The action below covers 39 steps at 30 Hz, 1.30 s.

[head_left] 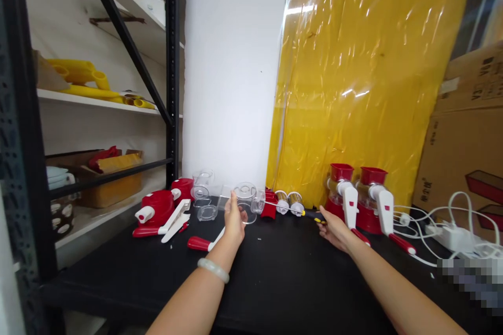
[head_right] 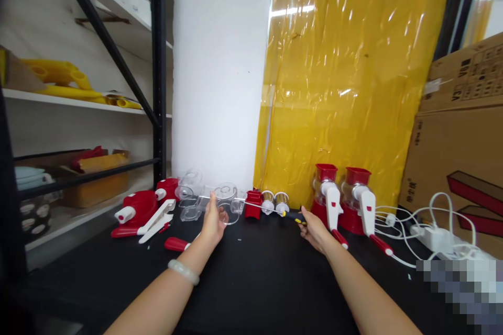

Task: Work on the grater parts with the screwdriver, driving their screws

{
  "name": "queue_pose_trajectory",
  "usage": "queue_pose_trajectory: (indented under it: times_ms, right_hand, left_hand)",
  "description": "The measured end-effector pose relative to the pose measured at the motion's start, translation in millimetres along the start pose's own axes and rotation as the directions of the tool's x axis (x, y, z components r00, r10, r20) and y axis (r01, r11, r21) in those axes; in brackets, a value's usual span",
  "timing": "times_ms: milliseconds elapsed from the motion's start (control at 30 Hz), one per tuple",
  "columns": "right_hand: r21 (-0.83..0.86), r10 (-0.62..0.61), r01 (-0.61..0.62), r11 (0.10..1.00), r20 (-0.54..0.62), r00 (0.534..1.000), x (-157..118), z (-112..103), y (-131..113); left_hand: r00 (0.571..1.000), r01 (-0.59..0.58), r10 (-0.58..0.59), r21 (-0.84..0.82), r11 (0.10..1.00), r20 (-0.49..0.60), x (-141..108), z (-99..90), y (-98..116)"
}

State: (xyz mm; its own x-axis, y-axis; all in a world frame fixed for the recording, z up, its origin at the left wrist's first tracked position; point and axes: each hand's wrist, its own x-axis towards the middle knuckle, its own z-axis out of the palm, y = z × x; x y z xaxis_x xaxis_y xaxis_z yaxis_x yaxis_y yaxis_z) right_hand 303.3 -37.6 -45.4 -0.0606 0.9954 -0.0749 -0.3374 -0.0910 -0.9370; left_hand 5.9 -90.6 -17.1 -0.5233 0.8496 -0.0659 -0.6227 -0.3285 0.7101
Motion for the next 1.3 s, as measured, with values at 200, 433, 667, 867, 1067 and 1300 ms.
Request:
queue_pose_trajectory:
  times_ms: [200,433,667,867,1067,1300]
  right_hand:
    - [0.066,-0.160,0.152,0.986,0.143,0.977,-9.8,-21.8,8.7]
    - [0.169,-0.197,0.186,0.968,0.050,0.979,-5.8,-23.8,12.8]
    - [-0.204,-0.142,0.117,0.972,-0.110,0.984,-4.2,-25.7,16.4]
    - [-0.090,-0.229,0.225,0.970,-0.046,0.972,-4.5,-22.5,16.6]
    - [0.335,-0.099,0.092,0.938,0.005,0.995,-17.4,-17.6,1.6]
    - [-0.071,-0.140,0.136,0.988,-0.053,0.989,-17.4,-15.5,10.6]
  left_hand:
    - [1.000,-0.017,0.017,0.029,0.999,0.008,0.4,0.1,-1.2]
    - [1.000,-0.005,0.003,0.058,0.998,0.028,-2.1,3.1,-5.4]
    - [0.999,0.028,-0.029,0.057,0.998,0.017,-1.8,4.2,-7.8]
    - [1.000,0.026,-0.026,0.041,0.999,0.008,2.0,1.7,-8.3]
    - [0.999,0.032,-0.032,0.037,0.999,-0.005,1.1,2.0,-7.9]
    - [0.999,0.043,-0.043,0.056,0.998,0.004,-2.3,2.0,-5.1]
